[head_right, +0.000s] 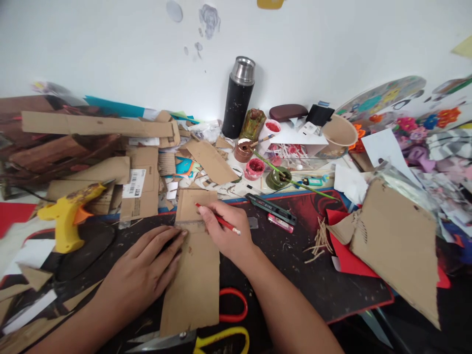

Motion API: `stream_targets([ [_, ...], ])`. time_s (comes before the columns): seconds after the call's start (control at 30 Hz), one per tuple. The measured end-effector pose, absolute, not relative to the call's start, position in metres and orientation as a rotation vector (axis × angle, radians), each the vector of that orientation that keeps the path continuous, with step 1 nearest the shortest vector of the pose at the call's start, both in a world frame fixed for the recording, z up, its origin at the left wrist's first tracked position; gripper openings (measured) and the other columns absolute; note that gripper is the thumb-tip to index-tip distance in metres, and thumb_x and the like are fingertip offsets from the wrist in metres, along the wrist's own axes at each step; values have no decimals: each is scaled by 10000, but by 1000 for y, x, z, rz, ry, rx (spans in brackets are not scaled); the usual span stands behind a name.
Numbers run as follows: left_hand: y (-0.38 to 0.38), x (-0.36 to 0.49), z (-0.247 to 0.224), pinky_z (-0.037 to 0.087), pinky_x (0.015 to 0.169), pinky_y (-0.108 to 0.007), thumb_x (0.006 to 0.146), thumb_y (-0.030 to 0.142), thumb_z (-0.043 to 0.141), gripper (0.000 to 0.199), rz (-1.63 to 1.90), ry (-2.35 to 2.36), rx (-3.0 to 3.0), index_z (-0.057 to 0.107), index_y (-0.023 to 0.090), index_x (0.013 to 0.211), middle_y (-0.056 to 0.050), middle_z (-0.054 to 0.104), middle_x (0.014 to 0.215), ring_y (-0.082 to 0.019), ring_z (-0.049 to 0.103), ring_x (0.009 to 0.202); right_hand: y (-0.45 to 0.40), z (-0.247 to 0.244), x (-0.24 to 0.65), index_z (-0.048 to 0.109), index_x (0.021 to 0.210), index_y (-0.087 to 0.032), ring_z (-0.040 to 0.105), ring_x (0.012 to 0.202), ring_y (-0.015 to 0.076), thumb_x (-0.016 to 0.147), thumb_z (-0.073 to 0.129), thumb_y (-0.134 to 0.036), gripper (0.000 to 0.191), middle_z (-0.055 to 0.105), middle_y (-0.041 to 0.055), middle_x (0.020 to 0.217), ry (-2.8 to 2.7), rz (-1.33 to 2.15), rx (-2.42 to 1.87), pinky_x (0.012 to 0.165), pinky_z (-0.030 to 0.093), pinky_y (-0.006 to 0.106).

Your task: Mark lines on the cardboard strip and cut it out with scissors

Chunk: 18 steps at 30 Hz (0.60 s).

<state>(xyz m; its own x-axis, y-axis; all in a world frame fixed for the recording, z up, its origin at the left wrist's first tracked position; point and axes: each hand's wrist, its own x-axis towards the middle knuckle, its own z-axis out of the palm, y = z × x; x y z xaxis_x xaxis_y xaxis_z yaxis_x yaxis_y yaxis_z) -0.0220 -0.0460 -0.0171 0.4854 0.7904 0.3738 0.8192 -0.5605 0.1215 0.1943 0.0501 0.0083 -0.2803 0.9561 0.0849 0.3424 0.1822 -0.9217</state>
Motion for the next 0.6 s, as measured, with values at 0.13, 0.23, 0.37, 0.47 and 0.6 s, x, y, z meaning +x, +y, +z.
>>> stream_targets([
  [0.13, -46, -22, -18, 575, 1122, -458, 1086, 192, 528, 396, -603, -1441, -2639, 732, 110, 1415, -146, 771, 1321, -326, 663, 1278, 51, 7, 194, 742, 854, -213, 607, 519, 149, 1094, 615, -516, 407, 649, -14, 568, -1751, 1076, -1232, 539, 478, 254],
  [0.23, -45, -22, -18, 571, 1124, -451, 1086, 188, 525, 389, -610, -1432, -2648, 738, 105, 1402, -142, 776, 1312, -322, 661, 1278, 51, 6, 194, 736, 842, -214, 605, 520, 149, 1096, 608, -523, 420, 640, -16, 567, -1751, 1075, -1229, 542, 479, 254],
  [0.37, -44, -21, -16, 558, 1127, -437, 1098, 189, 506, 377, -604, -1421, -2640, 754, 76, 1358, -139, 785, 1293, -322, 666, 1259, 51, 5, 194, 721, 829, -214, 602, 520, 144, 1100, 607, -501, 411, 638, -16, 581, -1752, 1087, -1217, 546, 481, 250],
  [0.47, -43, -21, -15, 560, 1116, -442, 1106, 196, 488, 387, -601, -1423, -2639, 756, 59, 1350, -145, 786, 1286, -327, 668, 1246, 51, 6, 194, 726, 838, -215, 600, 518, 144, 1097, 611, -505, 405, 636, -17, 583, -1742, 1093, -1221, 540, 478, 250],
  [0.6, -43, -20, -15, 578, 1099, -453, 1096, 188, 510, 376, -602, -1430, -2642, 757, 65, 1352, -151, 786, 1277, -324, 667, 1243, 50, 7, 195, 741, 851, -211, 599, 514, 145, 1094, 607, -519, 416, 639, -14, 572, -1735, 1101, -1227, 528, 475, 251],
])
